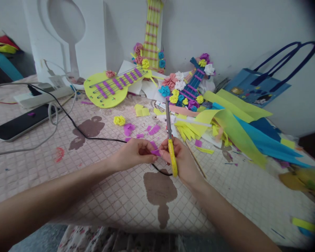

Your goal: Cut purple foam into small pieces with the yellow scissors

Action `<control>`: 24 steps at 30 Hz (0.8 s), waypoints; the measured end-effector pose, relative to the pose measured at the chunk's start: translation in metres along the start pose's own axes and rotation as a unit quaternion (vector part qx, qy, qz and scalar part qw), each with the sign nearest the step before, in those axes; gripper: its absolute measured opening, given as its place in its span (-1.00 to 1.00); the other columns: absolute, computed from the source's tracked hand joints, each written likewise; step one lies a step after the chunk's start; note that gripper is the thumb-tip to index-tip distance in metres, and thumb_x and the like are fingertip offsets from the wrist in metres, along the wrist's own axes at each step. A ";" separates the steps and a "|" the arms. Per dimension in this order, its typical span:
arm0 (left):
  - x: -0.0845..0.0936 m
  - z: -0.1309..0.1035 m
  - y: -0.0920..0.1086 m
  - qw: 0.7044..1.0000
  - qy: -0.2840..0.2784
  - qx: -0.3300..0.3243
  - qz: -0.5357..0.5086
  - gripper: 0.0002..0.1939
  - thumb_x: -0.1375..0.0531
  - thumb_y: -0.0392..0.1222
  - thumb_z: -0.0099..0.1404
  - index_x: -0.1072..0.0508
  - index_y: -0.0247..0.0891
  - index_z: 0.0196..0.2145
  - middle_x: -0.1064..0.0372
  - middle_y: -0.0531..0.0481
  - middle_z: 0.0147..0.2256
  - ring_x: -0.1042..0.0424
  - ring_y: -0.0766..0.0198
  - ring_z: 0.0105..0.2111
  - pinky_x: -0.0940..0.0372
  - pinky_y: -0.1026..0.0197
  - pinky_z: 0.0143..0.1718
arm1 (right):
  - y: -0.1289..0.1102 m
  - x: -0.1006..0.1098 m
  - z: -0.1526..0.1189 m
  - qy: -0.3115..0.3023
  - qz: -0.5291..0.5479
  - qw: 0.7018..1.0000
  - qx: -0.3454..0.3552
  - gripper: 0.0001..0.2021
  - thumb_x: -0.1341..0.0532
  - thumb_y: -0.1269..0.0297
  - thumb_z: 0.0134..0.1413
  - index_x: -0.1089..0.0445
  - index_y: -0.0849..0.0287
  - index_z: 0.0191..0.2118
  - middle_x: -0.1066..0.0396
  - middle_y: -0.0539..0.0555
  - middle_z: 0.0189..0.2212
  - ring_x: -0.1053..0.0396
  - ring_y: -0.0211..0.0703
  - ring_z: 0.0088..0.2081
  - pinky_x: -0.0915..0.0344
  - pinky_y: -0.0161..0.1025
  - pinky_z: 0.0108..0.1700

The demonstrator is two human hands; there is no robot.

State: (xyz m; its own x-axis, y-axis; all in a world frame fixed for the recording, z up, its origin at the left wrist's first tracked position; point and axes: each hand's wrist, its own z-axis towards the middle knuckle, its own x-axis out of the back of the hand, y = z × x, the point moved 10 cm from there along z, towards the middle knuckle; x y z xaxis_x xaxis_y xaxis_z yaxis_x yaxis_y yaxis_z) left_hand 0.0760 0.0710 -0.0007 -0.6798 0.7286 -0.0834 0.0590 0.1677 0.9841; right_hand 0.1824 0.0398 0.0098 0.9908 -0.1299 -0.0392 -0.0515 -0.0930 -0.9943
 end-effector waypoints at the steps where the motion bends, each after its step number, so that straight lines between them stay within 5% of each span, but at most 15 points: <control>1: 0.000 0.000 -0.001 1.000 0.000 0.000 -0.001 -0.83 -0.36 -0.28 0.06 -0.44 -0.36 -0.42 -0.45 0.07 -0.49 -0.39 0.42 -0.48 -0.27 0.35 -0.41 | 0.000 0.000 0.000 0.000 0.000 1.000 0.001 -0.69 -0.38 0.25 -0.22 -0.26 0.09 -0.35 -0.28 -0.11 -0.49 -0.10 -0.34 -0.56 0.00 -0.34 -0.55; 9: 0.004 0.001 -0.007 0.999 0.018 0.027 -0.001 -0.77 -0.35 -0.14 0.13 -0.44 -0.37 -0.42 -0.51 -0.01 -0.47 -0.48 0.35 -0.45 -0.37 0.29 -0.33 | 0.002 0.000 0.001 -0.003 0.019 1.000 0.005 -0.66 -0.39 0.20 -0.22 -0.25 0.10 -0.34 -0.25 -0.13 -0.51 -0.11 -0.34 -0.56 0.00 -0.34 -0.56; 24: 0.002 0.001 -0.008 0.999 0.012 0.032 -0.022 -0.81 -0.34 -0.19 0.16 -0.46 -0.38 -0.43 -0.51 0.00 -0.49 -0.48 0.37 -0.48 -0.38 0.32 -0.36 | 0.001 0.000 0.000 -0.001 0.013 1.000 -0.004 -0.71 -0.35 0.21 -0.21 -0.27 0.12 -0.35 -0.26 -0.12 -0.52 -0.09 -0.36 -0.57 -0.07 -0.34 -0.53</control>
State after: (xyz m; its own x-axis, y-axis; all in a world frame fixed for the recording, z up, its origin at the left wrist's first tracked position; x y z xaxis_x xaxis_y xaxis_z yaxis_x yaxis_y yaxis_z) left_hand 0.0748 0.0715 -0.0084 -0.7000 0.7038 -0.1216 0.0747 0.2415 0.9675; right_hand 0.1825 0.0393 0.0092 0.9893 -0.1310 -0.0645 -0.0777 -0.0982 -0.9921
